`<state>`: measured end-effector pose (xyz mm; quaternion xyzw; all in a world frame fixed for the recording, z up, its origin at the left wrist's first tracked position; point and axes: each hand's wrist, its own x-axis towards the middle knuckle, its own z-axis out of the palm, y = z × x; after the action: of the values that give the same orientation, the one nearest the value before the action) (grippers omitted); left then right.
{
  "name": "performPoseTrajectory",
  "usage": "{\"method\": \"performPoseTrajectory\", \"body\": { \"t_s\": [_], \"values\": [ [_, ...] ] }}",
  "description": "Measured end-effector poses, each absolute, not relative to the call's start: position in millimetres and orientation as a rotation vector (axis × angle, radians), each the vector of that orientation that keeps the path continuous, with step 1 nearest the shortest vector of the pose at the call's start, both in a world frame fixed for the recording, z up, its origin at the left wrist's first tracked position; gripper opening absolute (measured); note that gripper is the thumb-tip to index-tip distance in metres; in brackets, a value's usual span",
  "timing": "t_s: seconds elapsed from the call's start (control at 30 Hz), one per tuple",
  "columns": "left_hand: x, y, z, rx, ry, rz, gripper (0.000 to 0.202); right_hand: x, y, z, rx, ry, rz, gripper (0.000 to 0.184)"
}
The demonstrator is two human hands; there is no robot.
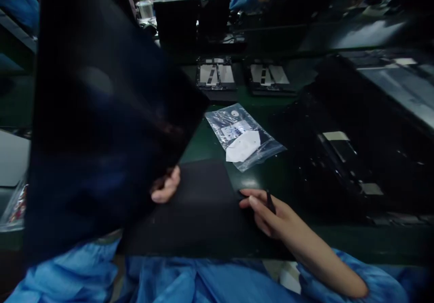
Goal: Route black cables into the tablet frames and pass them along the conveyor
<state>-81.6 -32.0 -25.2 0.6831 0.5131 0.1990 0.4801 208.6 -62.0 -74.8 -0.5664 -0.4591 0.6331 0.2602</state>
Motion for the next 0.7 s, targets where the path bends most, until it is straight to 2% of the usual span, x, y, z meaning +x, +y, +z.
{"method": "performPoseTrajectory", "body": {
  "t_s": [0.1,0.23,0.37,0.7],
  "values": [
    [-56.9,-34.2,-40.0,0.940,0.699,0.256,0.047,201.2,-60.3,-66.9,-1.613,-1.269,1.842,0.066],
    [-45.6,-34.8,-57.9,0.388,0.342,0.198,0.032,198.4,-59.9,-64.6,-1.658,-1.265,1.991,0.054],
    [-47.7,-36.1,-64.7,0.266,0.222,0.217,0.021,200.2,-58.4,-72.5,-1.616,-1.301,2.047,0.056],
    [-43.0,-35.5,-81.4,0.234,0.195,0.138,0.021,196.7,-59.0,-63.4,-1.623,-1.377,2.003,0.054]
  ]
}}
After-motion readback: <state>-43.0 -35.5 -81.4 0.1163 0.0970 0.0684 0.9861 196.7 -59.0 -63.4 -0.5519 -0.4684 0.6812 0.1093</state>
